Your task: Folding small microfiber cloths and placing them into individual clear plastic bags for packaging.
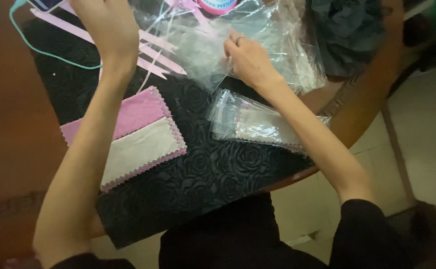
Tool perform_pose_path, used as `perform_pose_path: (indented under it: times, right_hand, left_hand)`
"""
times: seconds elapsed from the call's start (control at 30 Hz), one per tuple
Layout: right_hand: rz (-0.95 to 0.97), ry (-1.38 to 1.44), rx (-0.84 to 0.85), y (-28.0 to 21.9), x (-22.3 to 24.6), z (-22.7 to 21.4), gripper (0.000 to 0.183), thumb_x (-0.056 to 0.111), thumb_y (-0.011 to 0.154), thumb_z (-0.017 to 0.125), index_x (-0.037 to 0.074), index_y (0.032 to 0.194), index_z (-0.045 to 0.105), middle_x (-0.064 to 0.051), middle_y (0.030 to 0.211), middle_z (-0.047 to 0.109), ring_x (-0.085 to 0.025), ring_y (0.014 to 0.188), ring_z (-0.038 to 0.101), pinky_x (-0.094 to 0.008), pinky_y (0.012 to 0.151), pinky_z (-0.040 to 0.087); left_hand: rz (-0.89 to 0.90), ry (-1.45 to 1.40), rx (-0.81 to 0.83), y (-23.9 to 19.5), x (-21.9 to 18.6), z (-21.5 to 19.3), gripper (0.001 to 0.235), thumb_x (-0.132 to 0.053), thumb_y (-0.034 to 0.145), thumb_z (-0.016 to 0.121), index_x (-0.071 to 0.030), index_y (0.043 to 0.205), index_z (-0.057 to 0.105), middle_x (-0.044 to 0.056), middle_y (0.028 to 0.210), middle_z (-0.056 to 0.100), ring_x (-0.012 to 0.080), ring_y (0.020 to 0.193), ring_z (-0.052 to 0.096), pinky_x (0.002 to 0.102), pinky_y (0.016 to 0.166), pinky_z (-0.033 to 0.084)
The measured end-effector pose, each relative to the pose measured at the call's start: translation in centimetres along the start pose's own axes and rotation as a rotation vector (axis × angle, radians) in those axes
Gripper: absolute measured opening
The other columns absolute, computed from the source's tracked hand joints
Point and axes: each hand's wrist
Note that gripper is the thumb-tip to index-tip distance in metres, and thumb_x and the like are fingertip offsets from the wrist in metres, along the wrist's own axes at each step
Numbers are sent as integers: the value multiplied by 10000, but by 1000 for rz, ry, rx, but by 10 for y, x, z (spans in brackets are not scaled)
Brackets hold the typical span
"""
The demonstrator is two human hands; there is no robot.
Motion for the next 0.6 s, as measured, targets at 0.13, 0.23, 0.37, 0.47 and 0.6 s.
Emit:
perform_pose_path:
  times: [0.13,0.23,0.37,0.47,0.6]
  right_hand:
    - [207,321,-252,-11,-7,-28,174,-51,769,575,70,890,606,-131,802,632,-321,767,621,-441,647,458]
    - [465,5,-251,-25,-11,-72,506,186,855,892,70,1202,544,-115,1092,598,-238,936,602,-343,817,482]
    - [623,-3,-132,-51,-61,-28,615,245,891,884,45,1358,537,-254,989,752,-520,881,699,-568,781,559]
    - [613,9,-187,-62,-85,1,79,49,909,694,54,899,772,-158,784,750,-391,719,701,-494,634,533]
    - [416,-278,-467,-56,-77,-22,36,108,943,764,129,916,750,-65,741,720,-241,609,655,-380,517,475]
  left_hand:
    - [63,4,89,-15,-37,-17,384,-163,1036,403,-63,784,676,11,710,705,141,514,507,390,563,401]
    - [98,-1,155,-22,-65,-18,448,-168,1039,378,-55,762,711,12,708,750,155,463,497,414,543,378]
    - [96,57,273,-37,-62,-10,242,-241,1154,382,-34,1271,426,11,804,789,214,522,670,388,567,470]
    - [52,39,353,-36,-62,-21,128,-185,1136,428,-60,1145,400,33,742,763,203,472,641,365,492,442]
    - [0,-45,281,-25,-53,-38,337,-180,1115,462,-45,854,629,27,658,606,96,447,419,311,466,309]
Point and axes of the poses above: each hand's wrist, its own y-axis towards the middle knuckle, its own z-axis out of the palm, x = y × z
